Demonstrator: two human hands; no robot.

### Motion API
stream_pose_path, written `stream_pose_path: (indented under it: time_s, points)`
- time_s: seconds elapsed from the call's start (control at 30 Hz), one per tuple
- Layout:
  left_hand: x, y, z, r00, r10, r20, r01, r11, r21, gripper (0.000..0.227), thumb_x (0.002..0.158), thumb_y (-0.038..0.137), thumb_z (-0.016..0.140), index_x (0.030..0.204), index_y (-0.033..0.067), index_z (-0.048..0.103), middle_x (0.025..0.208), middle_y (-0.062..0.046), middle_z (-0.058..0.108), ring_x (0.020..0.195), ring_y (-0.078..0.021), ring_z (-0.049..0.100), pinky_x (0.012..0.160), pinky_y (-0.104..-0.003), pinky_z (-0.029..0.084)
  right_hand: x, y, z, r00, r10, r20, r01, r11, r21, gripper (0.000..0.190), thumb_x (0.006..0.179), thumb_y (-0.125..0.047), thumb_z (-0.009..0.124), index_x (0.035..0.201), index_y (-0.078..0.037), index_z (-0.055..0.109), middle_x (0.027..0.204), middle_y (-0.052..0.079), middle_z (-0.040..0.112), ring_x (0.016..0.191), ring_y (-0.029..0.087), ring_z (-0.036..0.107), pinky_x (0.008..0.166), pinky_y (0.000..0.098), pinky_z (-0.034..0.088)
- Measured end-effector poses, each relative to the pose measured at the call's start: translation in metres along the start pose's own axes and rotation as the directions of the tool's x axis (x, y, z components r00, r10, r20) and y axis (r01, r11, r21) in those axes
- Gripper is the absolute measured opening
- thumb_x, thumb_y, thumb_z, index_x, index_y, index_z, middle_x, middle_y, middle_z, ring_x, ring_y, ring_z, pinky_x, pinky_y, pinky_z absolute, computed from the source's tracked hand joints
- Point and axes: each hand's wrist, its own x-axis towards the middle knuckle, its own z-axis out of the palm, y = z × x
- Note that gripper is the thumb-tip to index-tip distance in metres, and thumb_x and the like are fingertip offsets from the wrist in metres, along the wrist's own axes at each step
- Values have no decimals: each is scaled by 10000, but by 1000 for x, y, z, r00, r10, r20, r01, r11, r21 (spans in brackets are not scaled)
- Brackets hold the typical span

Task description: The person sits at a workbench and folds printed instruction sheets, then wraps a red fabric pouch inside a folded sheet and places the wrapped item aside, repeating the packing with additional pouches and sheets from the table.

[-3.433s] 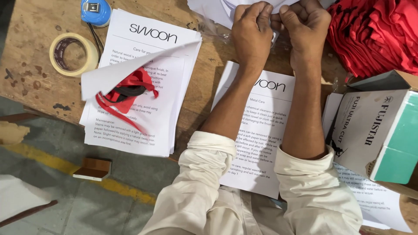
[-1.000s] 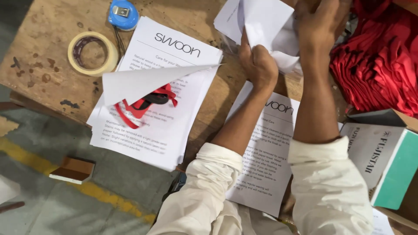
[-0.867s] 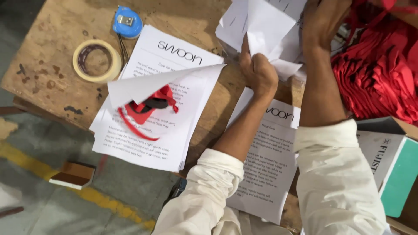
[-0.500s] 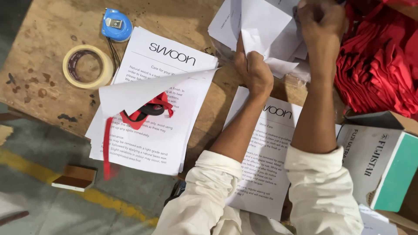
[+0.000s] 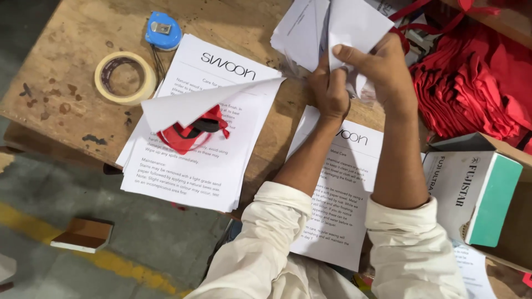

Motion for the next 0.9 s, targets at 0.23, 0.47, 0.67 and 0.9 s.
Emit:
stream_pose_path:
  time_s: [0.23, 0.47, 0.67, 0.9]
  points:
    - [16, 15, -2, 994, -107, 8, 105, 951, -292, 553, 1015, 340, 470, 1384, -51, 596, 1274, -218, 667, 1198, -276, 650, 1052, -412, 549, -16, -5, -16, 988, -98, -116, 77, 983, -166, 140, 923, -45, 718, 1044, -3, 776, 897, 83, 752, 728, 107, 677, 670, 271, 550]
    - [57, -42, -33, 885, -449, 125, 462, 810, -361, 631, 994, 374, 586, 1384, -121, 576, 1287, -204, 672, 1212, -329, 630, 1024, -416, 499, -78, -36, 21, 1000, -13, -21, -4, 750, -662, 344, 755, -85, 797, 1003, 132, 697, 793, 214, 682, 624, 280, 660, 563, 381, 554]
    - [60, 33, -37, 785, -489, 379, 447, 872, 200, 494, 786, 193, 814, 1171, -50, 623, 983, -144, 773, 854, -224, 756, 784, -332, 605, -142, -22, 43, 978, -183, 104, 210, 805, -555, 245, 708, -80, 756, 762, 120, 627, 1075, 338, 697, 766, 362, 701, 656, 391, 570]
    - [53, 22, -48, 709, -579, 402, 323, 774, 544, 278, 750, 197, 814, 899, -10, 703, 696, -89, 734, 569, -179, 739, 550, -306, 606, -201, -37, 67, 877, 469, 108, -351, 777, -522, 390, 837, -147, 738, 628, 136, 571, 1548, 97, 626, 842, 225, 761, 601, 359, 570]
